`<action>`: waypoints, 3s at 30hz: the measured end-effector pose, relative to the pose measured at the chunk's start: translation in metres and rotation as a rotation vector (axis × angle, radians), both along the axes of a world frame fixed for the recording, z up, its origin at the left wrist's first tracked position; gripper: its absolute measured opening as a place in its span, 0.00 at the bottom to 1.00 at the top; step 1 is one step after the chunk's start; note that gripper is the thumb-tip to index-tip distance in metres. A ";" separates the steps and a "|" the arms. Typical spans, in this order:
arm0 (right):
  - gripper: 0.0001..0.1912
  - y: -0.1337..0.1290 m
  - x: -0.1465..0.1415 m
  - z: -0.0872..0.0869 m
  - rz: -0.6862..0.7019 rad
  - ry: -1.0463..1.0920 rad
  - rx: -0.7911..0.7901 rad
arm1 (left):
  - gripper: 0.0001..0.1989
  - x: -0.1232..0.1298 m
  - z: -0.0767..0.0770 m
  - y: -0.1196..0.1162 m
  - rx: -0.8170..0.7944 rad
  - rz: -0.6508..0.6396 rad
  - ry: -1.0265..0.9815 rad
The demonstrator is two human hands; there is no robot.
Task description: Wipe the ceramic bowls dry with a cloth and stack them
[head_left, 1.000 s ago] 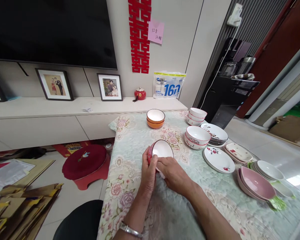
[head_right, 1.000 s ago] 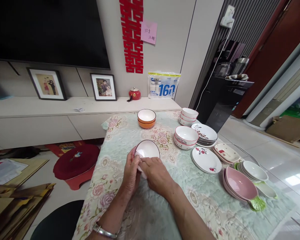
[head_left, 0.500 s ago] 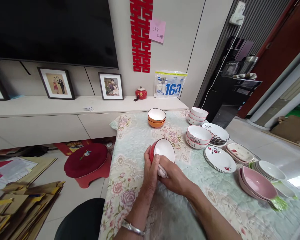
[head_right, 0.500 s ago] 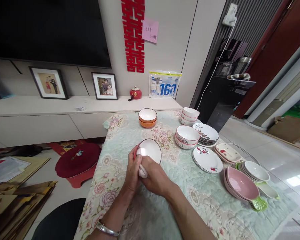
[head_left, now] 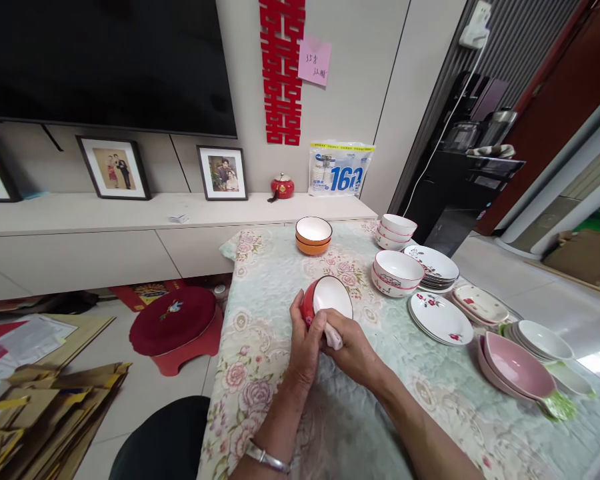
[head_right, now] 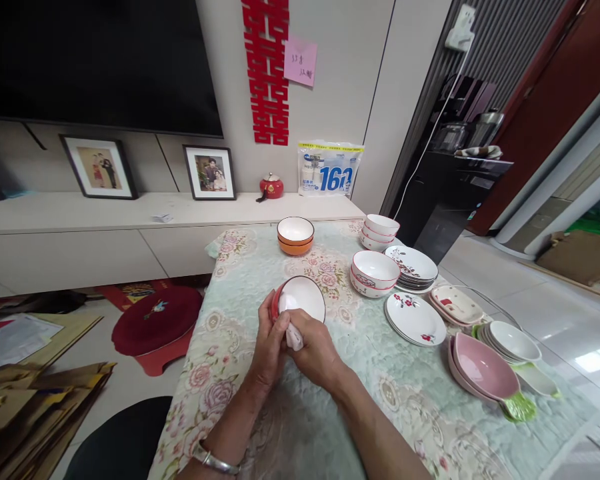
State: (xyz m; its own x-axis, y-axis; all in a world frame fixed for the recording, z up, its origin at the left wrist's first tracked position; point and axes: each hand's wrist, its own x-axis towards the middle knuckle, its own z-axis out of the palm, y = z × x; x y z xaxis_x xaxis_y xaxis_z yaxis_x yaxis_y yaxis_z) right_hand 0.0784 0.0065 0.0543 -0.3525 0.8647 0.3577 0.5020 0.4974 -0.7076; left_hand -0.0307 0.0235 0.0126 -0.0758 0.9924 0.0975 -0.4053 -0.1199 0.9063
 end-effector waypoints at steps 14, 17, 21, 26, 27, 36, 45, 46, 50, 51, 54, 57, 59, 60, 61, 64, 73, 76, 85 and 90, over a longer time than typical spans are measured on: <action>0.13 0.004 0.010 -0.009 -0.049 -0.326 0.072 | 0.39 0.002 0.002 0.000 -0.007 0.083 0.109; 0.05 0.003 0.003 -0.005 -0.070 -0.031 -0.022 | 0.41 0.002 -0.002 0.000 -0.005 0.031 0.021; 0.09 0.000 -0.002 0.005 0.037 0.062 -0.073 | 0.31 -0.002 0.000 0.002 0.005 0.016 0.016; 0.20 -0.002 0.009 0.008 0.088 -0.467 0.104 | 0.26 -0.005 0.001 0.006 -0.018 0.038 0.061; 0.21 -0.002 0.011 0.007 0.047 -0.554 0.123 | 0.26 -0.005 0.001 0.006 -0.013 0.039 0.073; 0.06 -0.001 0.005 0.005 -0.029 -0.078 -0.032 | 0.35 0.001 -0.004 0.000 0.039 0.015 0.040; 0.17 -0.002 0.009 0.009 0.110 -0.462 0.065 | 0.26 -0.004 0.004 0.004 -0.028 0.088 0.091; 0.18 -0.002 0.011 0.008 0.072 -0.545 0.083 | 0.26 -0.004 0.003 0.005 -0.022 0.090 0.102; 0.14 0.000 0.013 0.004 -0.005 -0.555 0.067 | 0.31 -0.001 -0.001 0.004 -0.013 0.110 0.112; 0.12 0.000 0.012 0.003 -0.008 -0.480 0.051 | 0.34 0.000 -0.002 0.003 -0.024 0.109 0.097; 0.08 0.001 0.006 0.000 -0.060 -0.152 0.002 | 0.38 0.003 -0.001 0.000 -0.012 0.064 0.041; 0.05 0.001 0.001 -0.001 -0.094 0.141 -0.080 | 0.34 0.004 0.000 -0.001 0.024 0.027 0.007; 0.03 0.001 0.001 0.001 -0.036 0.172 -0.106 | 0.31 0.003 0.000 0.000 0.010 0.037 -0.001; 0.05 0.002 0.002 0.002 0.011 0.122 -0.095 | 0.30 0.003 0.000 0.001 0.002 0.044 -0.002; 0.08 0.002 0.004 0.003 0.060 0.035 -0.071 | 0.28 0.002 -0.001 0.002 -0.003 0.049 -0.004; 0.15 0.003 0.012 0.005 0.119 -0.307 0.019 | 0.26 0.000 -0.004 0.005 -0.005 0.051 -0.005; 0.09 0.005 0.017 -0.001 -0.001 -0.254 -0.024 | 0.37 0.003 -0.002 0.001 0.024 0.006 0.051; 0.07 0.004 0.012 0.001 0.014 0.050 -0.085 | 0.40 0.004 0.001 -0.001 0.022 -0.006 0.049; 0.14 0.005 0.018 0.001 0.095 -0.384 0.085 | 0.30 -0.001 -0.002 0.004 0.034 0.070 0.137; 0.16 0.005 0.022 -0.002 -0.026 -0.534 0.111 | 0.34 0.001 0.006 -0.001 0.004 0.066 0.177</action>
